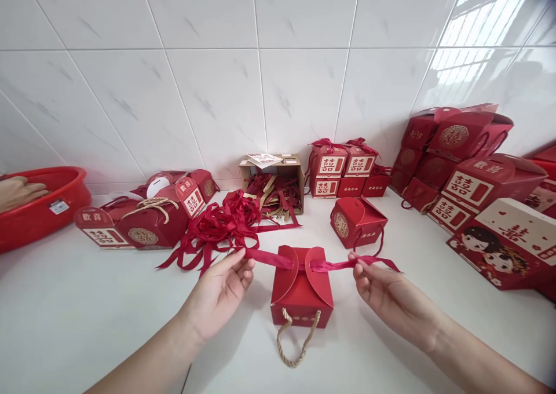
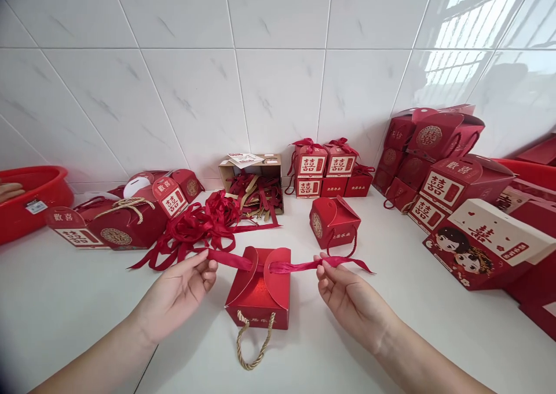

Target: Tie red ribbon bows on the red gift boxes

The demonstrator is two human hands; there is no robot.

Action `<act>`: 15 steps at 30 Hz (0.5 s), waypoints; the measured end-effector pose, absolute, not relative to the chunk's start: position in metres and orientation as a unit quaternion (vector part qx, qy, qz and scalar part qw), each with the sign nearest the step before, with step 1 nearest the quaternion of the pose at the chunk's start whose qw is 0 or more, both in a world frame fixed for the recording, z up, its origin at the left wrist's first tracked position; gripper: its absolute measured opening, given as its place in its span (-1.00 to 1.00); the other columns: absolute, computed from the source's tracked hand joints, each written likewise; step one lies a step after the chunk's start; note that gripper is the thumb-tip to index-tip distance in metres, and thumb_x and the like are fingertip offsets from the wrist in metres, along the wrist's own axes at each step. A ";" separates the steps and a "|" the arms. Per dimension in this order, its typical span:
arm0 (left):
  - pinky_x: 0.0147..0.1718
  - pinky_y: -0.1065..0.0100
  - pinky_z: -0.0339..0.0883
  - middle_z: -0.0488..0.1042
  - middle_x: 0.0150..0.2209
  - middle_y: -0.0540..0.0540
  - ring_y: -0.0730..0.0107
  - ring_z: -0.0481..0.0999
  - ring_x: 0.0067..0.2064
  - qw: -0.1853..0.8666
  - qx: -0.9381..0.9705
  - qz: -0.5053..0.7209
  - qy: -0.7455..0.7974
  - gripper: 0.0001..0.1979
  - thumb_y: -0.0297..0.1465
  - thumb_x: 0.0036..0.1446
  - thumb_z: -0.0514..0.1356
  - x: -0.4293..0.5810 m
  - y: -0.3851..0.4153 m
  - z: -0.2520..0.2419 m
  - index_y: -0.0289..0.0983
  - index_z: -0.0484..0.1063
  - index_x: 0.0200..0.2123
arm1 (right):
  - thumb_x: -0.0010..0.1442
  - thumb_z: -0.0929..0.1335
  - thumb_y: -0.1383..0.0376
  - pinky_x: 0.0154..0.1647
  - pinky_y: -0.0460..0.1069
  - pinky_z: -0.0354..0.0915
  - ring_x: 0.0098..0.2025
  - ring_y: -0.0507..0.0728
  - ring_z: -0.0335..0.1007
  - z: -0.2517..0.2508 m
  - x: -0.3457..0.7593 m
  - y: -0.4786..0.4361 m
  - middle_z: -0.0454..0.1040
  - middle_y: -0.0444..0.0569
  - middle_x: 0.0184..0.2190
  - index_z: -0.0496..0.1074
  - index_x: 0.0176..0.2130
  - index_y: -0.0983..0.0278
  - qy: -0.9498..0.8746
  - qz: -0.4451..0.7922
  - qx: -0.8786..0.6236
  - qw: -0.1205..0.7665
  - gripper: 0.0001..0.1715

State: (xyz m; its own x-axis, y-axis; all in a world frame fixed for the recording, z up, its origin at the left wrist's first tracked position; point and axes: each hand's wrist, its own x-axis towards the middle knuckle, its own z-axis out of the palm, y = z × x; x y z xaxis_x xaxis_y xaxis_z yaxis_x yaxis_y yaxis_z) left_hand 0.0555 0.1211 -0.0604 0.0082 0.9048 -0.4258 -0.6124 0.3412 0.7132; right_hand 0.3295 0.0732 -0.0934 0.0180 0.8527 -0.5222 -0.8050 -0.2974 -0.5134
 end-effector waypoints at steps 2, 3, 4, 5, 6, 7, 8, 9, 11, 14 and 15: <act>-0.50 0.51 0.42 0.42 -0.47 0.00 0.50 0.51 -0.43 0.666 0.207 0.565 0.441 -0.83 -0.65 0.12 0.15 0.052 0.121 -0.057 -0.32 0.40 -0.45 | 0.03 0.48 0.50 -0.44 -0.20 0.47 -0.40 -0.04 0.46 -0.093 0.333 0.072 0.49 -0.11 -0.40 0.54 -0.23 0.32 -0.061 0.686 -0.406 0.600 -0.75; -0.48 0.50 0.42 0.43 -0.45 0.02 0.49 0.52 -0.41 0.650 0.241 0.572 0.439 -0.86 -0.63 0.10 0.19 0.050 0.120 -0.055 -0.30 0.41 -0.42 | 0.03 0.50 0.45 -0.43 -0.20 0.47 -0.40 -0.04 0.46 -0.094 0.336 0.071 0.48 -0.13 -0.42 0.54 -0.22 0.29 -0.083 0.679 -0.411 0.602 -0.75; -0.46 0.49 0.42 0.45 -0.43 0.03 0.48 0.52 -0.39 0.629 0.282 0.578 0.437 -0.88 -0.60 0.09 0.22 0.048 0.120 -0.053 -0.28 0.42 -0.40 | 0.03 0.51 0.39 -0.42 -0.19 0.47 -0.40 -0.04 0.46 -0.094 0.338 0.071 0.48 -0.14 -0.42 0.54 -0.22 0.27 -0.109 0.671 -0.418 0.603 -0.76; -0.45 0.49 0.41 0.45 -0.40 0.05 0.48 0.52 -0.38 0.606 0.326 0.582 0.433 -0.90 -0.55 0.08 0.26 0.046 0.120 -0.051 -0.26 0.42 -0.38 | 0.04 0.51 0.33 -0.40 -0.19 0.47 -0.39 -0.03 0.46 -0.094 0.341 0.070 0.48 -0.15 -0.42 0.55 -0.23 0.24 -0.134 0.662 -0.424 0.604 -0.77; -0.46 0.49 0.39 0.46 -0.39 0.06 0.48 0.50 -0.37 0.580 0.367 0.586 0.430 -0.91 -0.49 0.07 0.30 0.044 0.120 -0.048 -0.24 0.43 -0.36 | 0.05 0.51 0.27 -0.38 -0.18 0.47 -0.37 -0.03 0.46 -0.094 0.344 0.070 0.49 -0.16 -0.40 0.55 -0.25 0.22 -0.158 0.651 -0.429 0.606 -0.79; -0.47 0.49 0.37 0.46 -0.39 0.06 0.47 0.49 -0.37 0.555 0.402 0.590 0.427 -0.90 -0.43 0.06 0.32 0.042 0.120 -0.046 -0.23 0.43 -0.35 | 0.06 0.50 0.21 -0.35 -0.18 0.46 -0.34 -0.03 0.47 -0.092 0.346 0.069 0.50 -0.16 -0.36 0.55 -0.27 0.20 -0.182 0.638 -0.433 0.610 -0.80; -0.48 0.48 0.35 0.46 -0.39 0.05 0.46 0.48 -0.37 0.531 0.433 0.593 0.424 -0.88 -0.36 0.07 0.32 0.040 0.120 -0.043 -0.23 0.44 -0.35 | 0.07 0.49 0.17 -0.33 -0.18 0.45 -0.31 -0.02 0.47 -0.089 0.349 0.070 0.51 -0.15 -0.33 0.55 -0.28 0.19 -0.208 0.622 -0.437 0.615 -0.80; -0.49 0.46 0.34 0.46 -0.40 0.04 0.43 0.48 -0.36 0.507 0.461 0.595 0.420 -0.86 -0.30 0.08 0.31 0.038 0.121 -0.039 -0.23 0.44 -0.37 | 0.08 0.49 0.14 -0.32 -0.18 0.44 -0.29 -0.02 0.46 -0.085 0.351 0.071 0.52 -0.14 -0.31 0.54 -0.28 0.19 -0.240 0.602 -0.441 0.621 -0.78; -0.46 0.41 0.34 0.45 -0.47 0.02 0.38 0.48 -0.37 0.450 0.516 0.596 0.420 -0.77 -0.20 0.14 0.25 0.034 0.122 -0.030 -0.24 0.44 -0.44 | 0.07 0.49 0.12 -0.33 -0.18 0.41 -0.31 -0.02 0.45 -0.073 0.354 0.074 0.52 -0.13 -0.34 0.54 -0.26 0.20 -0.314 0.547 -0.449 0.633 -0.74; -0.39 0.37 0.36 0.44 -0.53 0.01 0.36 0.48 -0.40 0.325 0.607 0.580 0.436 -0.66 -0.13 0.20 0.15 0.034 0.123 -0.010 -0.23 0.48 -0.46 | 0.07 0.48 0.09 -0.36 -0.15 0.38 -0.39 -0.01 0.42 -0.047 0.356 0.083 0.52 -0.11 -0.43 0.54 -0.28 0.23 -0.417 0.448 -0.456 0.646 -0.71; -0.36 0.38 0.37 0.46 -0.52 0.01 0.37 0.48 -0.40 0.284 0.632 0.573 0.438 -0.68 -0.13 0.19 0.15 0.036 0.123 -0.001 -0.23 0.51 -0.42 | 0.08 0.47 0.07 -0.35 -0.13 0.38 -0.38 0.00 0.43 -0.037 0.356 0.087 0.54 -0.10 -0.41 0.54 -0.29 0.24 -0.445 0.418 -0.456 0.647 -0.70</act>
